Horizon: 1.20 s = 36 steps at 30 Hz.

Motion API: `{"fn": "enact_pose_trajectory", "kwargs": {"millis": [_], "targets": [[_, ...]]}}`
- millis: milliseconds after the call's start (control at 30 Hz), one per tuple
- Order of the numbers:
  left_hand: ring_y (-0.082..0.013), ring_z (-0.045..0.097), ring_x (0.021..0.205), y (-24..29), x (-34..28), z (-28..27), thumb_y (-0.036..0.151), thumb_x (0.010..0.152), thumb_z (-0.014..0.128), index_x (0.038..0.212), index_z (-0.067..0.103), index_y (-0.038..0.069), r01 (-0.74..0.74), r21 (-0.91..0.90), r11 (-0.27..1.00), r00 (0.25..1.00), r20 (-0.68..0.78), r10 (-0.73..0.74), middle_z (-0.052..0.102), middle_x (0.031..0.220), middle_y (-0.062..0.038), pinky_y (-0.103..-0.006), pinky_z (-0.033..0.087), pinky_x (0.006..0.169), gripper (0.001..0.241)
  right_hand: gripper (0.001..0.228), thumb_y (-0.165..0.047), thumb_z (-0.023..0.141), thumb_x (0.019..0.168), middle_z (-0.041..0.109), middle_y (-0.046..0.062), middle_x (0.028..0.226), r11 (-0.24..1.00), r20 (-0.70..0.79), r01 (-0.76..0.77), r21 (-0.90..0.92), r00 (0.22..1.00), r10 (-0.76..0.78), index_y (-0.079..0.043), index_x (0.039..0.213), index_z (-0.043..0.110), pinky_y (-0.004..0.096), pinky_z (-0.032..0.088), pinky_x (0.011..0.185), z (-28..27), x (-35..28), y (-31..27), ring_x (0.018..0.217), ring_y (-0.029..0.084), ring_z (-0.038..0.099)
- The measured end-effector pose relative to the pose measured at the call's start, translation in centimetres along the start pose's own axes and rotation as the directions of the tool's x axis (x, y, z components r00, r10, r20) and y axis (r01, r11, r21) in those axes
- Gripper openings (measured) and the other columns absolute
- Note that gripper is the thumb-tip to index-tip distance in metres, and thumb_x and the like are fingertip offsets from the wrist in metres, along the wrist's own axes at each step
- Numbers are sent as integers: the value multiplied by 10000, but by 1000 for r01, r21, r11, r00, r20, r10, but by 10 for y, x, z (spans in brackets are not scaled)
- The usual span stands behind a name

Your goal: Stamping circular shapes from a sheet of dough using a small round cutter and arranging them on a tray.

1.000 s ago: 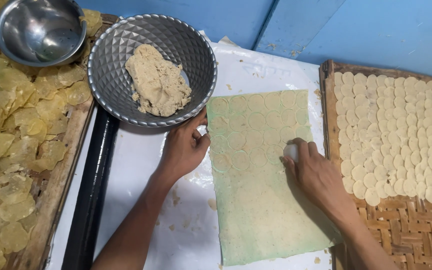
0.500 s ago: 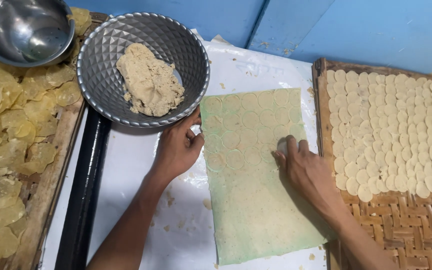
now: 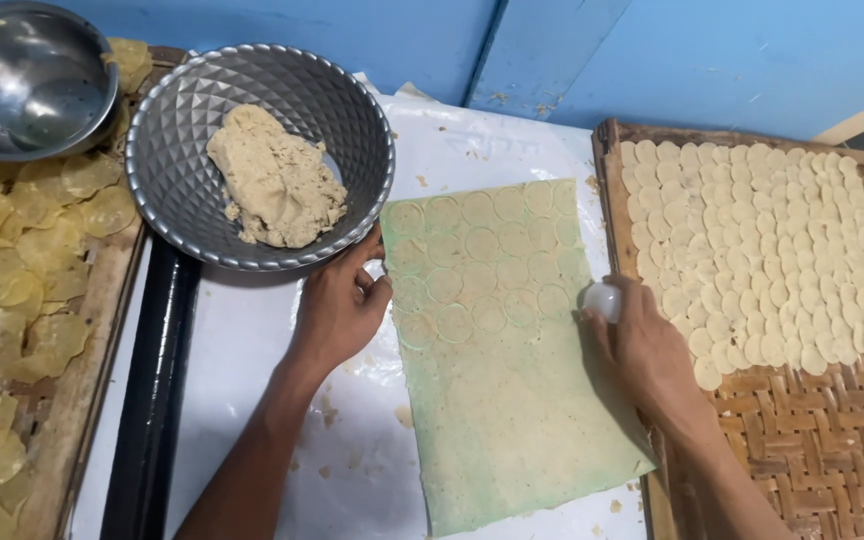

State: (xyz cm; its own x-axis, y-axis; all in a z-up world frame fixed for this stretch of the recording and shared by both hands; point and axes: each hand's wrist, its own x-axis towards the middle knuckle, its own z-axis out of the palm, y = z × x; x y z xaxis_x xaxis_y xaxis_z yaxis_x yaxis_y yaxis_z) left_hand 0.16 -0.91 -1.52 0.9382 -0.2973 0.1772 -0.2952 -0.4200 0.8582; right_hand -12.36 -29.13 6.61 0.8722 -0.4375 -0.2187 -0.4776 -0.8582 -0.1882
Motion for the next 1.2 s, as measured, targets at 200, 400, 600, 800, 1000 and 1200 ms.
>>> {"fn": "enact_pose_trajectory", "kwargs": {"millis": [200,400,600,800,1000,1200], "targets": [[-262,731,600,-3,-1,1,151,802,640,1398,630,66,0,-1,1000,1000,-10,0,787,1081,-114,-397,547,659,602,516,-342,460,1020,633,278,1199,999,33,-12,-30,999,13,-45,1442,454,577,609,781,-1,2,-3,953,497,737],[-237,728,561,-4,0,2,114,805,635,1422,604,58,1,-31,1000,1000,-6,-1,773,1123,-128,-358,558,616,621,513,-495,312,1057,676,168,1013,938,17,34,-346,999,-30,-112,1350,488,505,617,733,25,26,14,826,397,776],[-236,725,532,-7,0,3,103,817,632,1423,596,51,-6,-41,999,1000,-4,6,774,1105,-129,-360,564,583,609,457,-426,279,1060,683,184,1007,862,125,183,-474,982,-140,-98,1332,444,519,619,737,27,37,30,812,405,785],[-255,743,596,-7,0,3,69,825,638,1428,580,15,-37,-66,997,999,-10,36,753,1137,-187,-363,563,524,608,452,-425,262,1074,660,178,957,916,31,107,-387,994,-103,-90,1286,479,487,608,715,21,28,14,772,401,775],[-285,762,661,-6,0,-1,37,815,641,1442,557,-14,-35,-113,993,999,18,37,748,1151,-224,-365,587,538,635,505,-486,301,1047,700,338,989,981,-3,136,-139,990,-138,-55,1276,429,657,550,814,32,0,39,819,537,741],[-106,599,686,10,0,-3,-28,811,660,1454,548,51,52,-156,986,998,52,-45,734,1149,-92,-235,531,542,657,385,-516,322,1056,789,81,929,982,398,186,36,899,-185,-202,1244,441,256,724,597,29,-97,45,678,162,802]]}}
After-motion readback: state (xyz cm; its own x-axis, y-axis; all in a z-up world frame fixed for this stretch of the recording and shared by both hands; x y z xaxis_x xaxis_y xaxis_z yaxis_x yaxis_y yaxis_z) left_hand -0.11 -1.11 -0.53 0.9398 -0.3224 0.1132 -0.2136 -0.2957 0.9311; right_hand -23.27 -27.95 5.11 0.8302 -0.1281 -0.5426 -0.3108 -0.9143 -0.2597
